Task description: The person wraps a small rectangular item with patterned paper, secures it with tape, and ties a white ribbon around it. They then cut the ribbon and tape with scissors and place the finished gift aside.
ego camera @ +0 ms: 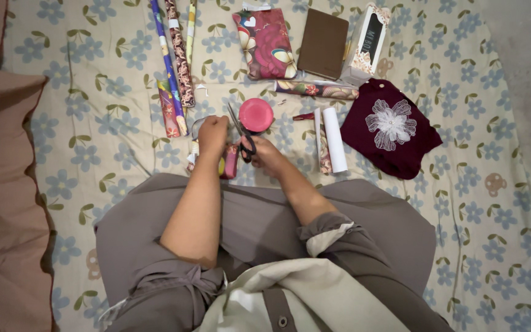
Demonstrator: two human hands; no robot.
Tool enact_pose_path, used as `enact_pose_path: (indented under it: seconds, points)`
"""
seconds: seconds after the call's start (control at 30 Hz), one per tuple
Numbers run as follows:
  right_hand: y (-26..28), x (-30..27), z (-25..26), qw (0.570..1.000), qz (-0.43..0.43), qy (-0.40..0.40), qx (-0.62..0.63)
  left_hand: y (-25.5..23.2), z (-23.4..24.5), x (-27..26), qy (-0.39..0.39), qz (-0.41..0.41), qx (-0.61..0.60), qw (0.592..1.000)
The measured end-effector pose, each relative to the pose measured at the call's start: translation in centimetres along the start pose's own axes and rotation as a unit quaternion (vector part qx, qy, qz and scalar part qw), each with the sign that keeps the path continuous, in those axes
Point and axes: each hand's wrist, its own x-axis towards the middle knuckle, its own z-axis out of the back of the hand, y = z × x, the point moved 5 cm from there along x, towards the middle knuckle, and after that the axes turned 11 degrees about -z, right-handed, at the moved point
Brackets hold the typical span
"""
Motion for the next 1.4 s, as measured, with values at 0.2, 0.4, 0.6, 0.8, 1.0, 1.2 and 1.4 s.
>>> enact_pose_path:
  seconds: [0.2, 0.4, 0.6, 0.8, 1.0, 1.2, 1.4]
  points:
    - [0.2, -0.8, 0.4, 0.997, -0.056, 0.012, -0.056, 2.4, 1.0, 1.2, -0.152, 0.039, -0.203, 0.966]
    - [3.8, -3.1, 4.2, 0.937, 0.057, -0.054, -0.339, 3.2, 4.9, 2.3, -0.322, 0.089, -0.217, 0.917]
    - [5.3, -9.3, 9.5, 0.717, -0.111, -0.268, -0.634, 2.5, 7.0, 2.5, -0.317, 0.088, -0.377, 0.866]
    - [4.4, -9.2, 8.4, 0.565, -0.12, -0.435, -0.69, 2.5, 6.8, 3.0, -0.259, -0.021, -0.376, 0.89]
    - [2.5, -7.0, 9.9, 0.618, -0.072, -0.426, -0.657, 2.9, 7.4, -0.3, -0.22, 0.062, 0.037, 0.973]
    - [2.3, -5.5, 4.3, 0.715, 0.047, -0.328, -0.616, 1.3, 8.5, -5.4, -0.358, 0.393, -0.072, 0.844]
    - [1.8, -3.0, -6.3, 0.716, 0.221, -0.219, -0.625, 2.4, 6.8, -6.4, -0.465, 0.376, -0.334, 0.728]
